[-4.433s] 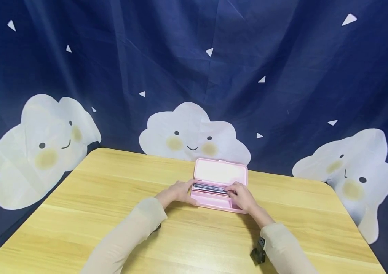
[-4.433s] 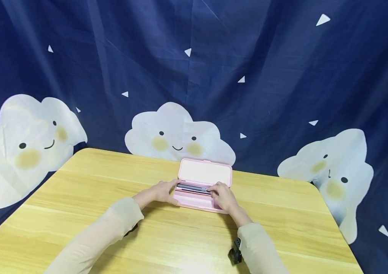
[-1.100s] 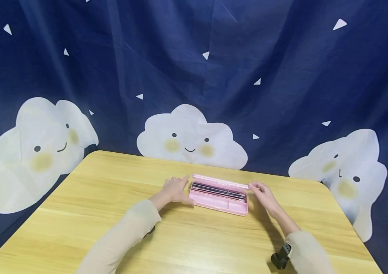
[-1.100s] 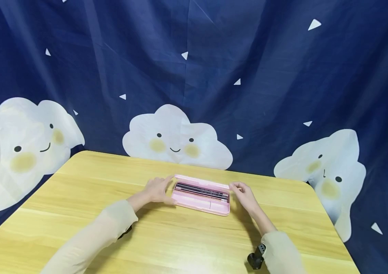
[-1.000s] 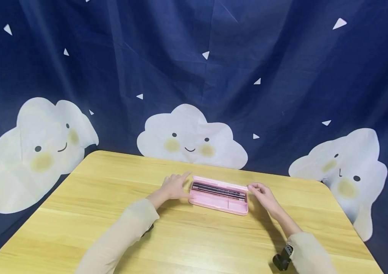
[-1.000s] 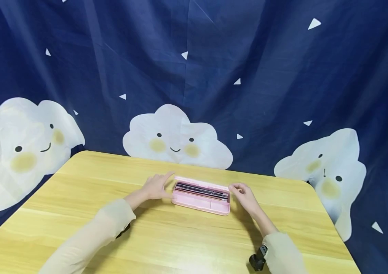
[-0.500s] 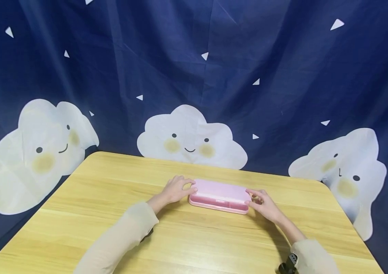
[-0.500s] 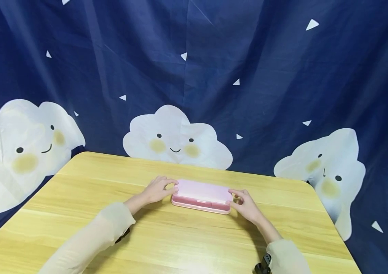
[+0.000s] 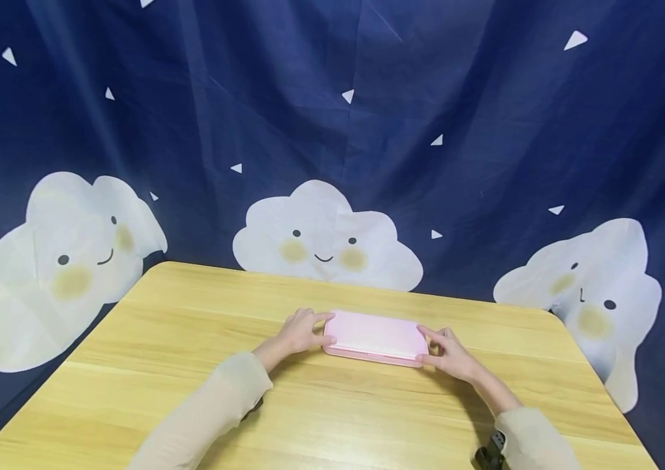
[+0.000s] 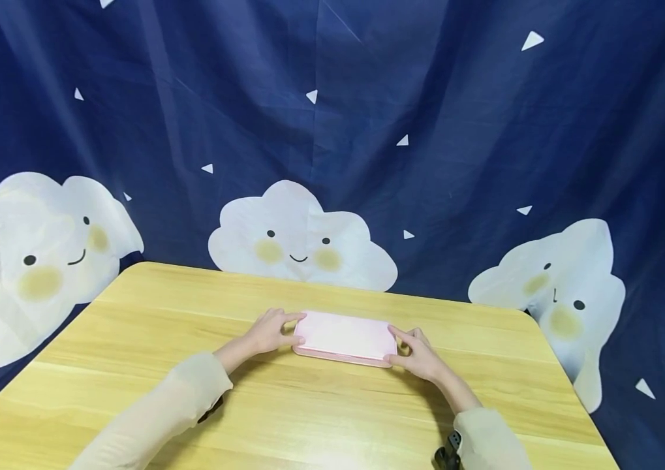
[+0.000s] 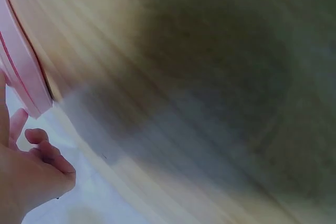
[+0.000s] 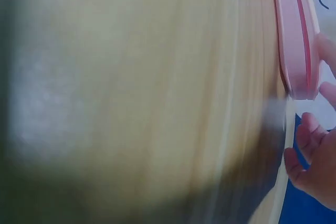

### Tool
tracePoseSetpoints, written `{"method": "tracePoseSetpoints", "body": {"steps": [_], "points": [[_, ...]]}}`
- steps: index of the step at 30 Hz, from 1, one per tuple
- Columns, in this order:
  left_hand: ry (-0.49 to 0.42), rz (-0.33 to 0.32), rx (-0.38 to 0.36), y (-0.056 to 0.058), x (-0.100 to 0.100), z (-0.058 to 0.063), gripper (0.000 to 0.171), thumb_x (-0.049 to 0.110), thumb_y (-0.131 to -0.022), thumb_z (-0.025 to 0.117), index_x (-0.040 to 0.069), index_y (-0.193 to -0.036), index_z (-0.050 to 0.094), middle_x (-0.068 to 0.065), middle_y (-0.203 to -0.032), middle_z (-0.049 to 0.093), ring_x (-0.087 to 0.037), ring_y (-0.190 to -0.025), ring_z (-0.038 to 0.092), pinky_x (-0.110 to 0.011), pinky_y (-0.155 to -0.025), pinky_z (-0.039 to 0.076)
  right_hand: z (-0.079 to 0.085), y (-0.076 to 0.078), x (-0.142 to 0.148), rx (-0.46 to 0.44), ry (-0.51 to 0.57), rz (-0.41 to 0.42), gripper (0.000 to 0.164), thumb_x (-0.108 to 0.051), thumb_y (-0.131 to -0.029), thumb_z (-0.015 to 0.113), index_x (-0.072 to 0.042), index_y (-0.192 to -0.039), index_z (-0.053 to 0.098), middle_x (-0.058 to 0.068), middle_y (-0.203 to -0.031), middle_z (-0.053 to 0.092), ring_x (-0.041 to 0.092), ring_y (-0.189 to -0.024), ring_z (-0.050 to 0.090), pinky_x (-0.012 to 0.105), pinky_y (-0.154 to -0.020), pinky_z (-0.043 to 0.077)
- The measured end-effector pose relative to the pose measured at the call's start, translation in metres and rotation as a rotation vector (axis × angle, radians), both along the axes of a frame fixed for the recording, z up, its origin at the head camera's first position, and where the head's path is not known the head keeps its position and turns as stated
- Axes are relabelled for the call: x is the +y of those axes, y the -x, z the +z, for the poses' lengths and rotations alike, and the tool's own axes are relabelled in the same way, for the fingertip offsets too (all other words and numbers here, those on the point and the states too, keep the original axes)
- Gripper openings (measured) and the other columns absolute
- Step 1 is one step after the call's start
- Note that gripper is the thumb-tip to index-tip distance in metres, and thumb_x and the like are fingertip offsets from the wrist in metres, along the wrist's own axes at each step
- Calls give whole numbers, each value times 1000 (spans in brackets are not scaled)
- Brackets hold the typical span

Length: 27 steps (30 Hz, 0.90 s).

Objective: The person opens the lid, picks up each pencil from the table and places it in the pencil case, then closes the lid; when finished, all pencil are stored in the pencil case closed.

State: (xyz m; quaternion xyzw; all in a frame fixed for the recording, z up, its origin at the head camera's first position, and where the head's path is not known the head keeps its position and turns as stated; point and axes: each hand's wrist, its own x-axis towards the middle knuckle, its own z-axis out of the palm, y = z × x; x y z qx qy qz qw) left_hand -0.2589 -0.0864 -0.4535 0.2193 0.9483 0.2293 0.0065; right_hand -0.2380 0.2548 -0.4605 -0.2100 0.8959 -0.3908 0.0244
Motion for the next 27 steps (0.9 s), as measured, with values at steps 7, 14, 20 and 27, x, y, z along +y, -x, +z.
{"method": "tracePoseSetpoints", "body": {"steps": [7, 14, 20, 27], "points": [[-68, -12, -8, -1, 1, 3, 62, 45, -75, 70, 11, -125, 56, 1, -60, 36, -19, -69, 42, -26, -55, 34, 7, -2, -1, -13, -65, -33, 67, -20, -75, 74, 4, -130, 46, 7, -79, 35, 19, -74, 30, 22, -62, 29], [-1, 2, 1, 0, 5, 12, 61, 47, -76, 68, 14, -127, 55, -10, -63, 56, -20, -70, 46, -27, -54, 37, 13, -2, -2, 13, -211, -74, 66, -33, -76, 71, -5, -132, 48, 5, -80, 36, 14, -72, 31, 25, -56, 26], [142, 44, -59, 0, 11, 15, 62, 44, -77, 68, 17, -130, 51, -16, -106, 60, -23, -85, 46, -33, -68, 38, 15, -3, -3, 23, -332, -75, 69, -41, -76, 69, -8, -133, 47, 2, -80, 37, 13, -72, 33, 28, -56, 25], [170, 35, -52, -1, 12, 15, 63, 45, -76, 68, 17, -130, 52, -14, -102, 60, -20, -80, 42, -30, -65, 36, 14, -1, -4, 18, -367, -69, 72, -43, -75, 69, -8, -134, 46, 2, -80, 37, 14, -72, 32, 28, -58, 24]]}}
